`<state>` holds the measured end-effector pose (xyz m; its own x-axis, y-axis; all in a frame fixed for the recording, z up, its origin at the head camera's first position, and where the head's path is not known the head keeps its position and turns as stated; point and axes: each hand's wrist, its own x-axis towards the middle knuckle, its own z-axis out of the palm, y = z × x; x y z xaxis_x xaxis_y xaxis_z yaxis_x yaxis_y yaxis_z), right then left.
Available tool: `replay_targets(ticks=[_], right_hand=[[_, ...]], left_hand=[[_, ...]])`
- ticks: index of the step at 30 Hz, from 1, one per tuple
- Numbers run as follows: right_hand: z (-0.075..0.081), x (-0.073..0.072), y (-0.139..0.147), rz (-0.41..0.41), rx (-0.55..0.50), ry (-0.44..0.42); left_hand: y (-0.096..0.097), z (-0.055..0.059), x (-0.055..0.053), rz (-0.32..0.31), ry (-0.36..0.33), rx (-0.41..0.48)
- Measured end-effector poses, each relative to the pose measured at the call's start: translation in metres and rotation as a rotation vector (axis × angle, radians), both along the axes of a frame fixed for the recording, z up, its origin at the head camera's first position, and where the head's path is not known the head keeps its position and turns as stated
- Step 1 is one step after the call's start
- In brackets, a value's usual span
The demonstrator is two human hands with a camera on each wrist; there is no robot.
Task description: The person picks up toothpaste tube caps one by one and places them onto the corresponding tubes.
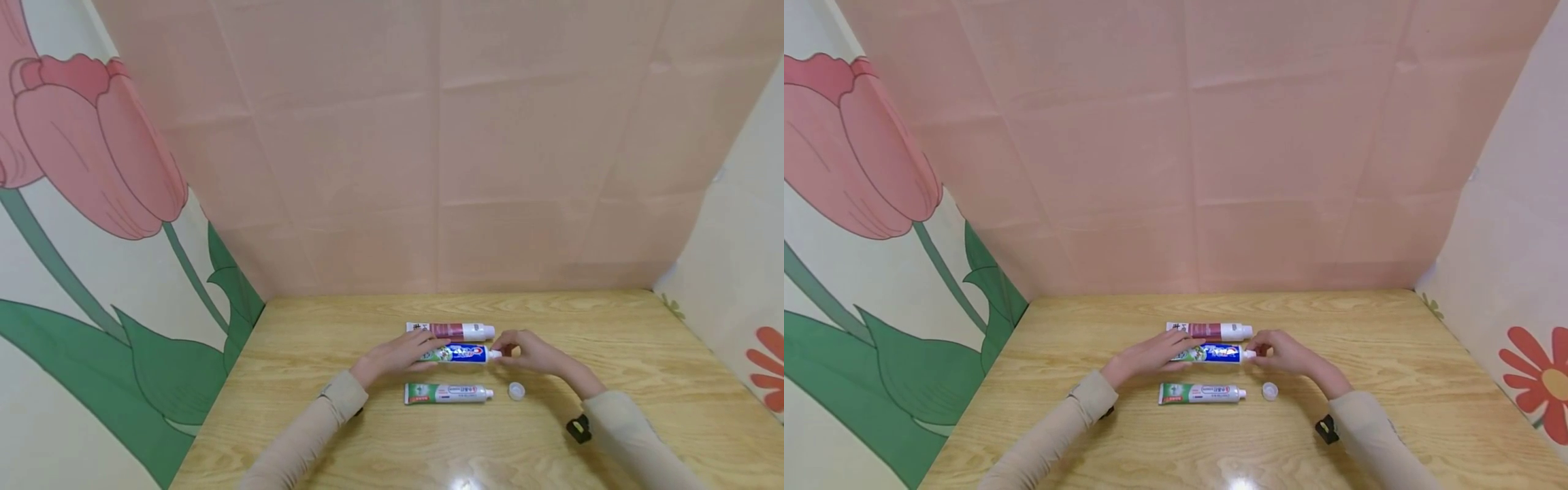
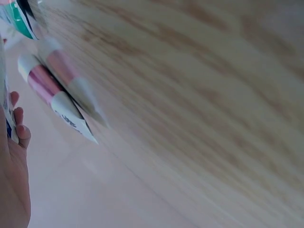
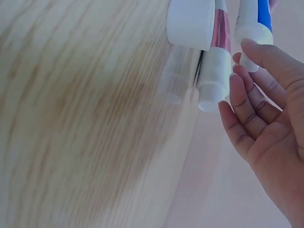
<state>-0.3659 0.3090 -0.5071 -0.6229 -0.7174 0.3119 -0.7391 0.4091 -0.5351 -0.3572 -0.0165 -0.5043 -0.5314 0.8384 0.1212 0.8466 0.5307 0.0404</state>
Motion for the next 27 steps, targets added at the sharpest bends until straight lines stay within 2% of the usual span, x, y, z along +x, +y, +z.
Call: replay_targets(ticks=[11, 14, 22, 27], right_hand=[[0.0100, 0.0074, -0.0031, 0.021, -0.026, 0.008], [0.0013, 0.0013, 0.0018, 0.018, -0.042, -0.005], [0.0007, 0.0006, 0.0045, 0.012, -0.091, -0.058], [0.0007, 0.0008, 0.0046, -0.031, -0.110, -0.118]], left_hand=[[-0.0010, 0.0008, 0.0007, 0.006, 0.020, -0.004], [-0.0012, 0.0011, 0.0004, -0.004, 0.043, -0.006], [-0.0040, 0.0015, 0.0015, -0.003, 0.071, 0.016], [-0.0041, 0.0045, 0.0018, -0.004, 0.153, 0.017]])
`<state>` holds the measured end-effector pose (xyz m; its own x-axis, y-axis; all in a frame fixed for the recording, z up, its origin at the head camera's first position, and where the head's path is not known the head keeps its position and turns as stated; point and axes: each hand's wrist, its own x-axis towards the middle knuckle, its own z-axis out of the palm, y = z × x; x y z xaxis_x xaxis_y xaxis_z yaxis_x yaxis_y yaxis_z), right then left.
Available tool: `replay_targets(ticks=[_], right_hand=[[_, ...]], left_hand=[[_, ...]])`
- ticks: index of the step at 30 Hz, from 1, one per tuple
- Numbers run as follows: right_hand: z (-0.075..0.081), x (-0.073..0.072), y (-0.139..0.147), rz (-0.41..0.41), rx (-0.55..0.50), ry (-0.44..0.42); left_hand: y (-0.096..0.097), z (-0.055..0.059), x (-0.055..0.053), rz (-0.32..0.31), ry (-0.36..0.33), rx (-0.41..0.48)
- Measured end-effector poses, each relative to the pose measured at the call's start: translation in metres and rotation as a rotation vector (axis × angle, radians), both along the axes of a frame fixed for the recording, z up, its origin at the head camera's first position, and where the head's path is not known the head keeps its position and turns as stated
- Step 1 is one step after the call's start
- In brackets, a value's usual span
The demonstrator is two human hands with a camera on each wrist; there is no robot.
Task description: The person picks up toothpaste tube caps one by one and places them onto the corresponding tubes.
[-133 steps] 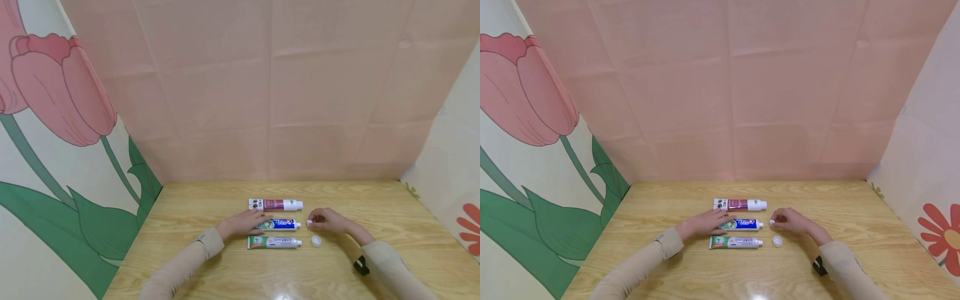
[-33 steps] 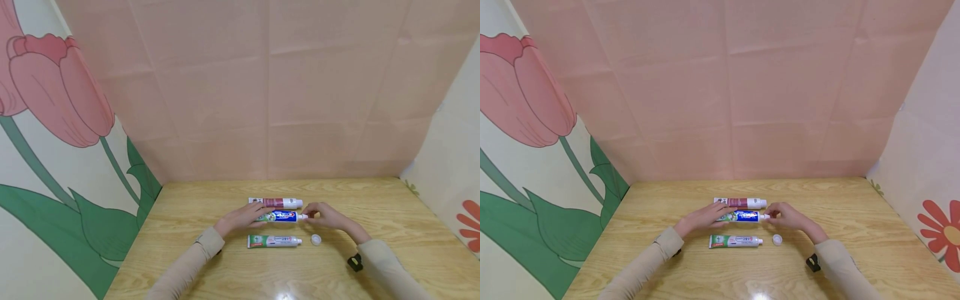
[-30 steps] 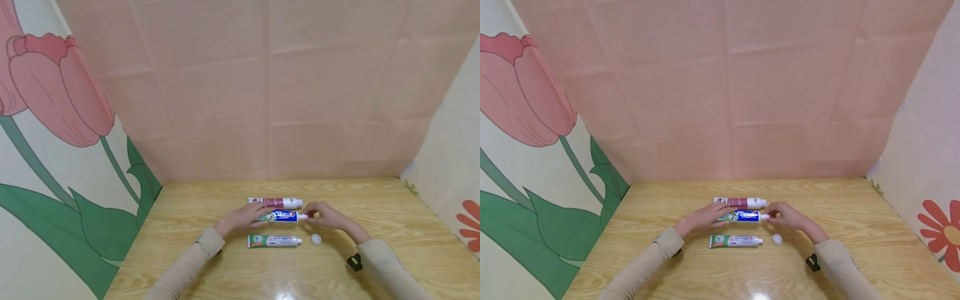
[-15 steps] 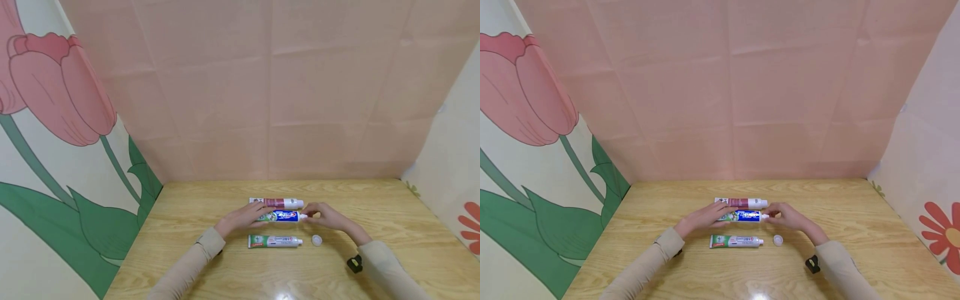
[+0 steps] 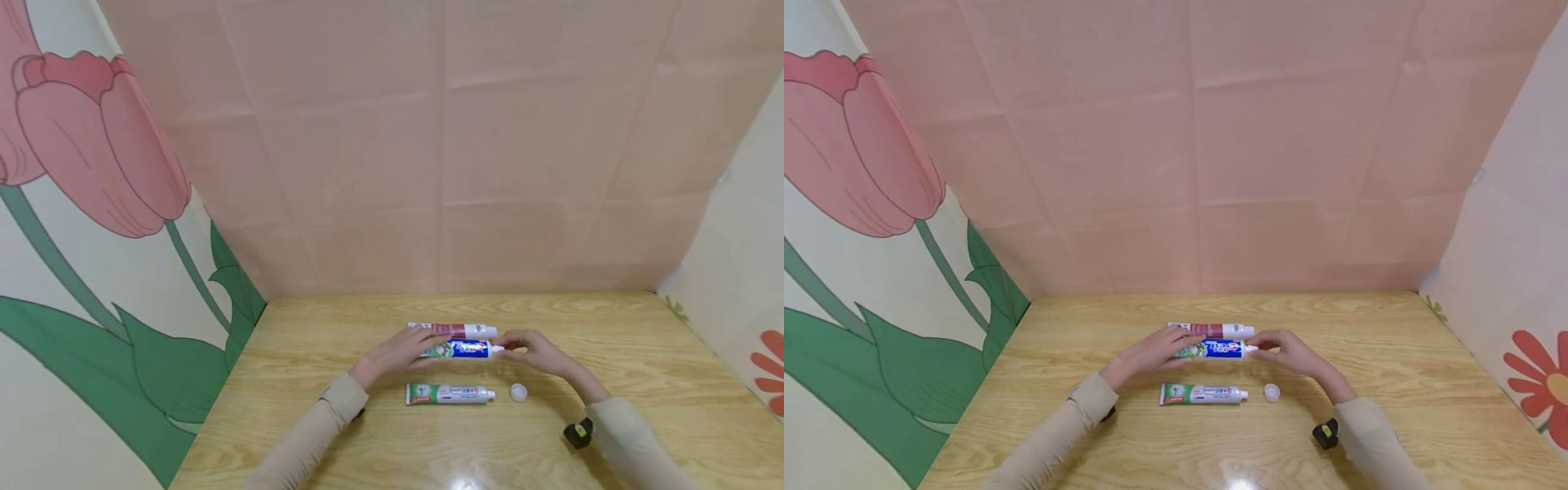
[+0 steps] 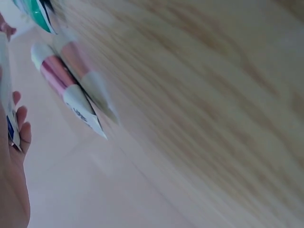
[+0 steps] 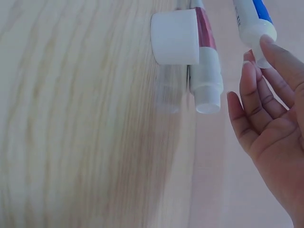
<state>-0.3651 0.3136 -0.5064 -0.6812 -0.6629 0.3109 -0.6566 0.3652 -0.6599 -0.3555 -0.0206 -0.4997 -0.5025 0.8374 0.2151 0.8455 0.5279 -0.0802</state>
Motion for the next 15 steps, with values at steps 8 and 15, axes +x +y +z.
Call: replay_targets(ticks=[8, 15], right_hand=[[0.0002, 0.0011, -0.0002, -0.052, -0.056, -0.121], [0.0052, 0.0021, -0.0010, -0.058, -0.060, -0.162]], left_hand=[[0.0007, 0.0049, 0.0002, -0.062, 0.164, 0.059], [0.0005, 0.0068, -0.0008, -0.124, 0.289, 0.118]])
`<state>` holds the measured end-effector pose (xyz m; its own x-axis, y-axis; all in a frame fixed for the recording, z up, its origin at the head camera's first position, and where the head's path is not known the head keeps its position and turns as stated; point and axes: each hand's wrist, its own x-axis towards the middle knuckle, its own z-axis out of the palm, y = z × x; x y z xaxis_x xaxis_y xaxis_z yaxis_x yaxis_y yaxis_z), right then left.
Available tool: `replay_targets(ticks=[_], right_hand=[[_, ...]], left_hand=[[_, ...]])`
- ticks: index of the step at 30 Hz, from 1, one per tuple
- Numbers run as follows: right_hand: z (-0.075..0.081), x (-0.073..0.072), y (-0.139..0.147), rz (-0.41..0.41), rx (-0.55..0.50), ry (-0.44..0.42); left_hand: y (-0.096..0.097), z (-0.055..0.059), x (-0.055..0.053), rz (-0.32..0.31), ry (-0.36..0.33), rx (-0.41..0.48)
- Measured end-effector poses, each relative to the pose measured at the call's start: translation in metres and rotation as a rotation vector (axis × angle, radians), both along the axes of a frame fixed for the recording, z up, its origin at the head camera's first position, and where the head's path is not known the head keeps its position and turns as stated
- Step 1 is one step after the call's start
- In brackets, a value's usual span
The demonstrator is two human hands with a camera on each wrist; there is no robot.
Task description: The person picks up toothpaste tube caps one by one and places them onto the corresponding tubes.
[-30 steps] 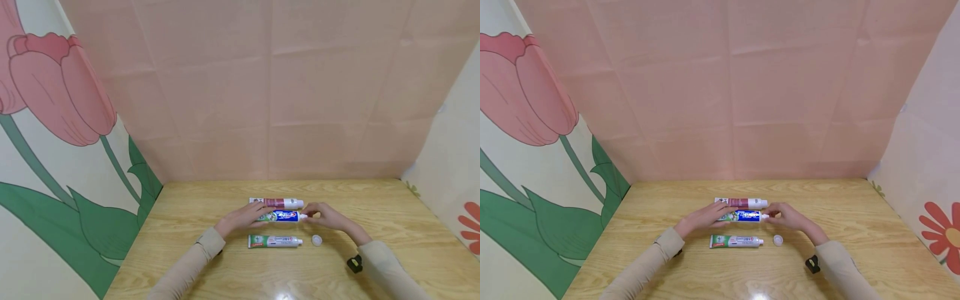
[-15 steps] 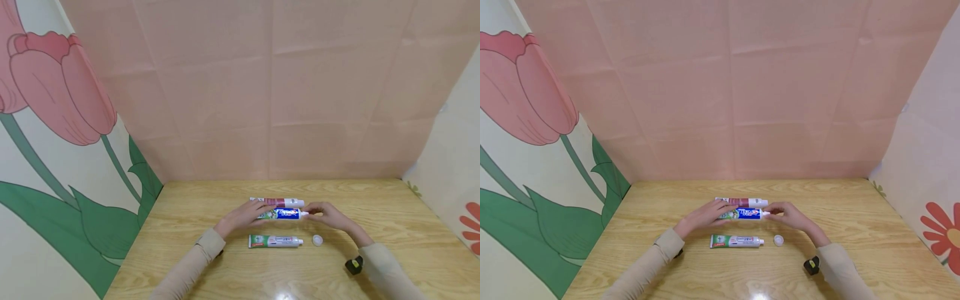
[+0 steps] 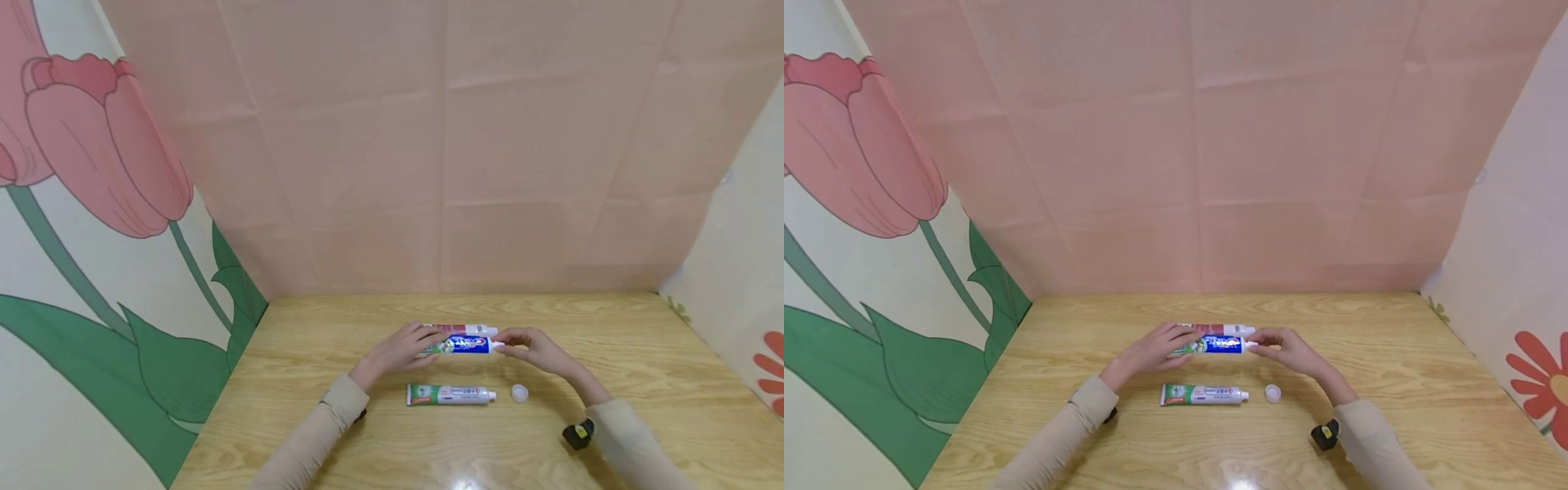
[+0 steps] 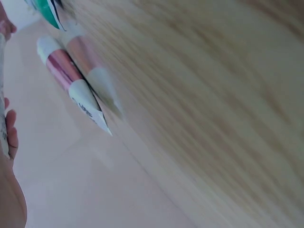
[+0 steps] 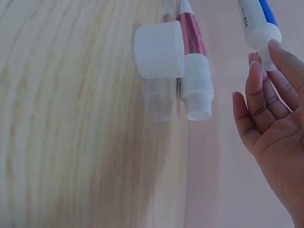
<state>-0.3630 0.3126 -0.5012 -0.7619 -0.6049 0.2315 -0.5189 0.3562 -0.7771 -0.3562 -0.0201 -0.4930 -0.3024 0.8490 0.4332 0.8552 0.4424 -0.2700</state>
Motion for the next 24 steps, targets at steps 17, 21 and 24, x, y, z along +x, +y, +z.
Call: replay_targets(ticks=[17, 21, 24], right_hand=[[0.0088, 0.0046, -0.0031, -0.040, -0.036, 0.022], [0.0070, 0.0031, -0.0019, -0.043, -0.061, 0.028], [0.0047, 0.0018, -0.0009, -0.043, -0.080, 0.028]], left_hand=[[0.0045, 0.0031, -0.0049, -0.075, 0.050, 0.127], [0.0055, 0.0029, -0.0045, -0.052, 0.052, 0.126], [0.0064, 0.0021, -0.0047, -0.054, 0.049, 0.141]])
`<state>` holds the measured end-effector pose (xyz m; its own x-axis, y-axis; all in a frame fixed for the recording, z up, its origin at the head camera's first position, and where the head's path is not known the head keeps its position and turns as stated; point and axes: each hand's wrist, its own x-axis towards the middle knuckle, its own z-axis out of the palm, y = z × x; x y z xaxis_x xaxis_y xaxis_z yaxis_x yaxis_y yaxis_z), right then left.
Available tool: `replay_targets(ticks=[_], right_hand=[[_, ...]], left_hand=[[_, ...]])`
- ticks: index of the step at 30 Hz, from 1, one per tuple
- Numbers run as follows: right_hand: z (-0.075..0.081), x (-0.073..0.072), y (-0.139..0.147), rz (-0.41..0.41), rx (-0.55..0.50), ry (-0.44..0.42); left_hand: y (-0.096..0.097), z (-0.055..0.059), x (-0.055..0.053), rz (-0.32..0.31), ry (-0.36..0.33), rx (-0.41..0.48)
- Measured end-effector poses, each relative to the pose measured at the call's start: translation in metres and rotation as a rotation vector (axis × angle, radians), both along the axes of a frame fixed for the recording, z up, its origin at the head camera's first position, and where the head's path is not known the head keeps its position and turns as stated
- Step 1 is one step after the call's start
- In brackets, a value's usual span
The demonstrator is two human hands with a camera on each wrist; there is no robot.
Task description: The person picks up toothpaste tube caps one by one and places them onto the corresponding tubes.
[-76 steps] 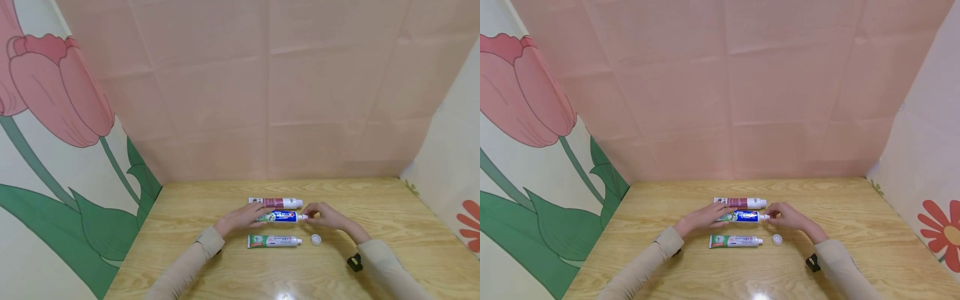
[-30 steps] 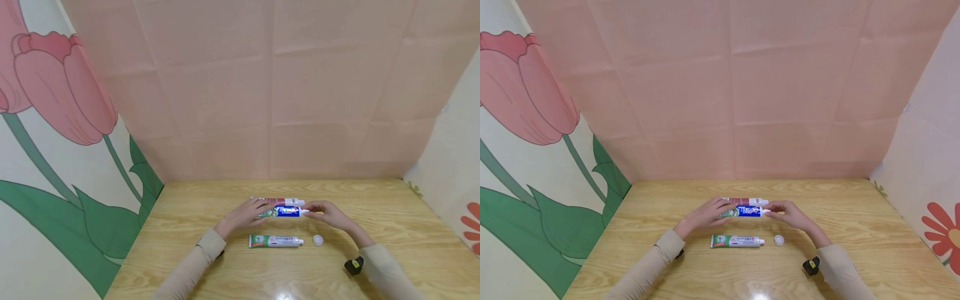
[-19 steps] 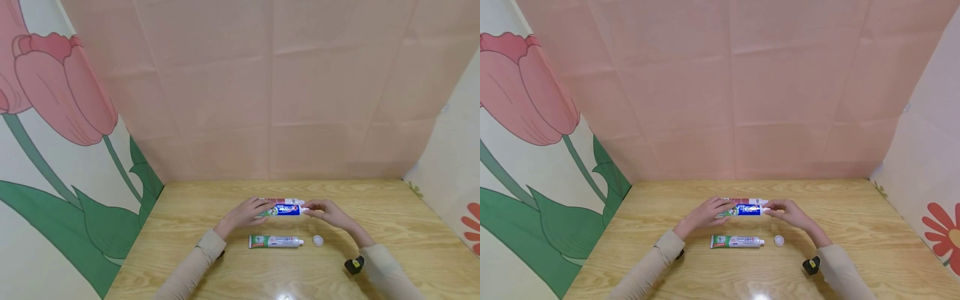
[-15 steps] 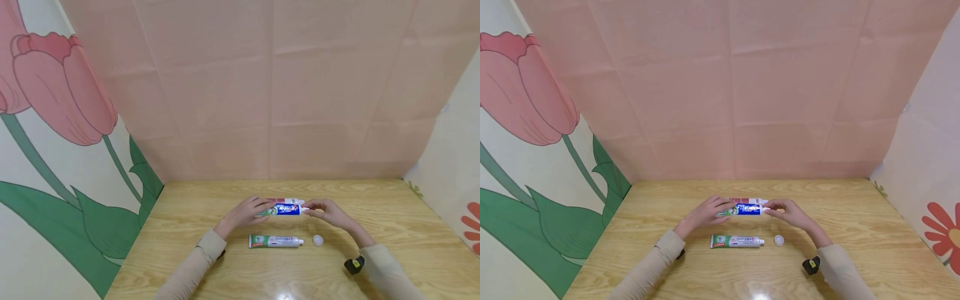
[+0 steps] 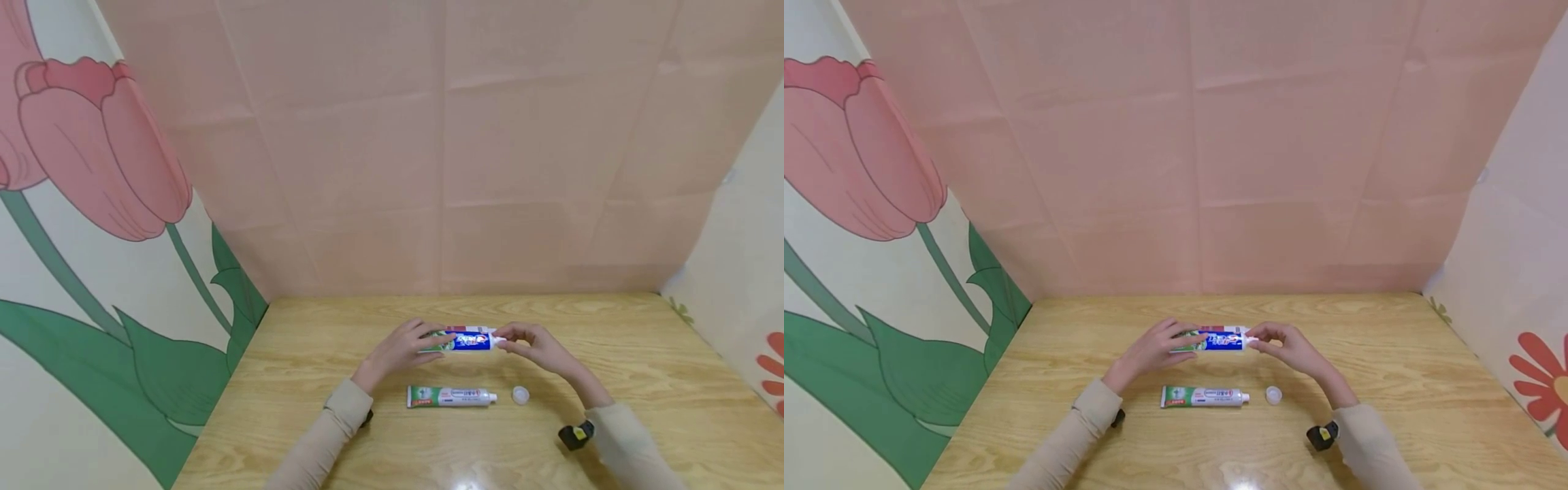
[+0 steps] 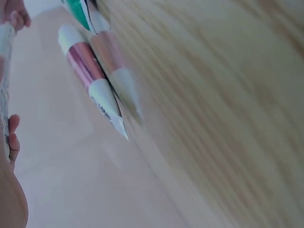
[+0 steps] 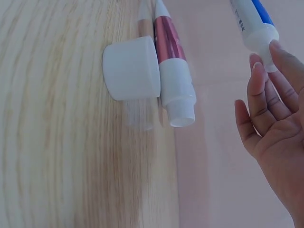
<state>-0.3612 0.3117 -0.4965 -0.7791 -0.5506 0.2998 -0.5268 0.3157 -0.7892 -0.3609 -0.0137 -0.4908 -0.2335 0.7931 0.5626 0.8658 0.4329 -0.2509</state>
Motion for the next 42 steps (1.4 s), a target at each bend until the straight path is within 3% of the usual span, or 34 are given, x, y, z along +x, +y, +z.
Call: replay_targets(ticks=[42], right_hand=[[0.0046, -0.0021, -0.0022, -0.009, -0.056, 0.005]], left_hand=[[0.0011, 0.0061, 0.0051, -0.051, -0.043, 0.192]])
